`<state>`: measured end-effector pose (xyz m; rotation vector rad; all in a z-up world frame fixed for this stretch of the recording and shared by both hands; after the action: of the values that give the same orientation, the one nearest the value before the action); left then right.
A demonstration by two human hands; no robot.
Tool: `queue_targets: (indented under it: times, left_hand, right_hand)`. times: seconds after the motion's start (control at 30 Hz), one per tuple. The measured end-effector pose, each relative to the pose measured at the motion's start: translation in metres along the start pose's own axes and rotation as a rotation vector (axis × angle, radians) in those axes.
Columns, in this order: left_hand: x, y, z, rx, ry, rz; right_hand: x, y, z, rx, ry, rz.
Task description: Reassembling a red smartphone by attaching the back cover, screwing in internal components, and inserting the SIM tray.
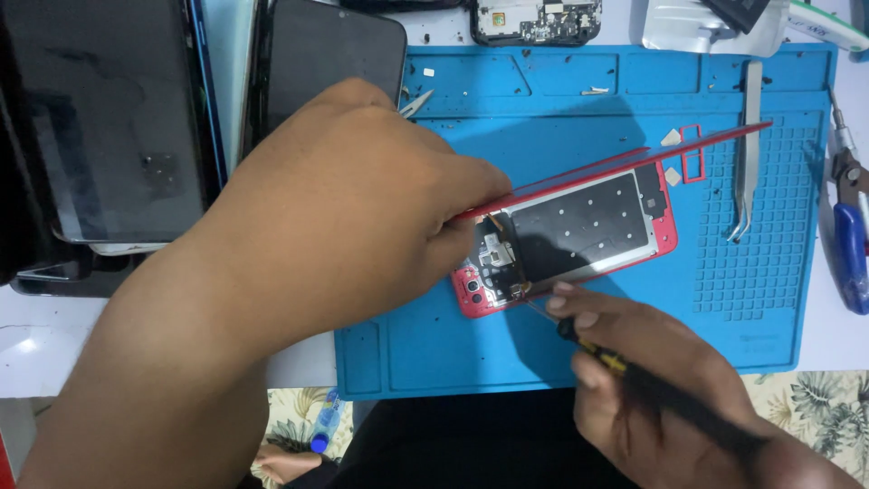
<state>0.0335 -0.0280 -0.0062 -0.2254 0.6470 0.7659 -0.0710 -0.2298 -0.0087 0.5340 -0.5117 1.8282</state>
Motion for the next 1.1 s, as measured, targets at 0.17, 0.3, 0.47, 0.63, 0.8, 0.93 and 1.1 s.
queue_targets:
  times: [0.17,0.3,0.47,0.63,0.8,0.93,1.1]
  left_hand:
    - [0.0,-0.001,0.0,-0.019,0.007,-0.014]
    - [-0.001,-0.001,0.001,-0.028,0.01,-0.011]
    - [0.0,-0.001,0.001,-0.033,0.03,-0.013]
    - [-0.001,0.0,0.003,-0.041,0.021,-0.015]
    - [-0.004,-0.001,0.004,-0.032,0.056,-0.029]
    - [-0.004,-0.001,0.004,-0.022,0.059,-0.022]
    - [-0.006,-0.003,0.006,-0.019,0.056,-0.004]
  right_hand:
    - [0.016,-0.01,0.019,0.081,0.109,0.111]
    - [0.008,-0.005,0.029,0.404,-0.343,-0.568]
    - [0.024,-0.006,0.042,0.167,0.029,0.067]
    - [0.019,-0.021,0.033,0.27,-0.27,-0.298]
    - [0.037,-0.025,0.04,0.075,0.048,0.448]
    - [0.023,-0.024,0.036,0.108,0.016,0.264]
    - [0.043,-0.025,0.047,0.117,0.107,0.332]
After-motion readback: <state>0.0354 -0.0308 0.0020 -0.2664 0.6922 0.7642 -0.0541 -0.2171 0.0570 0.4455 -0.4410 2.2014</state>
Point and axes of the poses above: each hand's wrist, its own y-axis away from the middle knuckle, its own z-axis out of the back of the hand, x = y × z, the point moved 5 cm from there along -y, towards the middle knuckle, and after that the axes turned 15 degrees about y, right-handed, at the moved point
